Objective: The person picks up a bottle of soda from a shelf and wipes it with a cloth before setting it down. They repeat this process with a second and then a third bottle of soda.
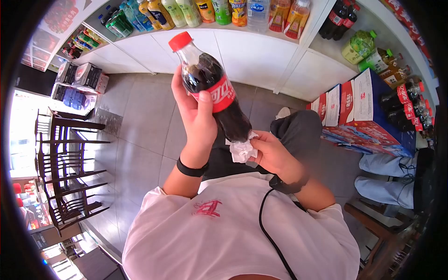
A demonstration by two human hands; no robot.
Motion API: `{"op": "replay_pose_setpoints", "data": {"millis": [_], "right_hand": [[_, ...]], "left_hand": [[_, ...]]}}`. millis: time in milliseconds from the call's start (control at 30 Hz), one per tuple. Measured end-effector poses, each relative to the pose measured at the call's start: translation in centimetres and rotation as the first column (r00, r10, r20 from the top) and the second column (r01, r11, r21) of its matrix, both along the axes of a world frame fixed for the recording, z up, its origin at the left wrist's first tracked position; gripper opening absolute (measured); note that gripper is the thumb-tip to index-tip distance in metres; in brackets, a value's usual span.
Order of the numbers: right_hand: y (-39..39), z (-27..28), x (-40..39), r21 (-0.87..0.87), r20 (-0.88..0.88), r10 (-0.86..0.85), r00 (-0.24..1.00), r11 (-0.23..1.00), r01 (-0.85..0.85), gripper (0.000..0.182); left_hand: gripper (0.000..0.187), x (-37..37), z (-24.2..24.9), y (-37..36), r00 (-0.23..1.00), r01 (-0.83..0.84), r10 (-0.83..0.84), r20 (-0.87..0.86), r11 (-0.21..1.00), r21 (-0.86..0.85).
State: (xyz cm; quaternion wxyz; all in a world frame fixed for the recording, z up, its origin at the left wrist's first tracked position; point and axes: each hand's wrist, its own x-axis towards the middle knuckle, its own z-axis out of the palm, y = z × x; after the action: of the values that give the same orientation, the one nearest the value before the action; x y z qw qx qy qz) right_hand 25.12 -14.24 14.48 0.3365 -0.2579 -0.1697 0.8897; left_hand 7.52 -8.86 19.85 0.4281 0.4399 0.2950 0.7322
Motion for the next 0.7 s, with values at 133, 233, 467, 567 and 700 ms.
{"op": "replay_pose_setpoints", "data": {"millis": [133, 233, 467, 567, 700], "right_hand": [[0.2, -1.6, 0.4, 0.044, 0.062, -0.065, 0.996, 0.997, 0.062, 0.03], [0.2, -1.9, 0.6, 0.061, 0.113, -0.117, 0.987, 0.992, 0.111, 0.031], [-1.1, -2.4, 2.1, 0.136, 0.038, -0.169, 0.985, 0.977, 0.162, 0.036], [-0.8, -1.1, 3.2, 0.296, 0.084, -0.348, 0.934, 0.904, 0.31, 0.036], [1.9, 1.7, 3.7, 0.633, 0.087, -0.692, 0.717, 0.594, 0.496, 0.031]], "left_hand": [[0.086, 0.4, -0.4, -0.3, 0.991, 0.045, -0.042, -0.126, 0.999, 0.017], [0.078, 0.5, -0.9, -0.6, 0.973, 0.187, -0.188, -0.133, 0.982, -0.015], [0.068, 0.8, -0.2, -0.4, 0.963, 0.182, -0.116, 0.243, 0.944, -0.273], [0.073, -0.3, 0.2, -0.5, 0.935, 0.313, -0.263, 0.238, 0.927, -0.206], [0.065, 0.0, -1.5, -1.5, 0.866, 0.471, -0.416, 0.278, 0.865, -0.17]]}}
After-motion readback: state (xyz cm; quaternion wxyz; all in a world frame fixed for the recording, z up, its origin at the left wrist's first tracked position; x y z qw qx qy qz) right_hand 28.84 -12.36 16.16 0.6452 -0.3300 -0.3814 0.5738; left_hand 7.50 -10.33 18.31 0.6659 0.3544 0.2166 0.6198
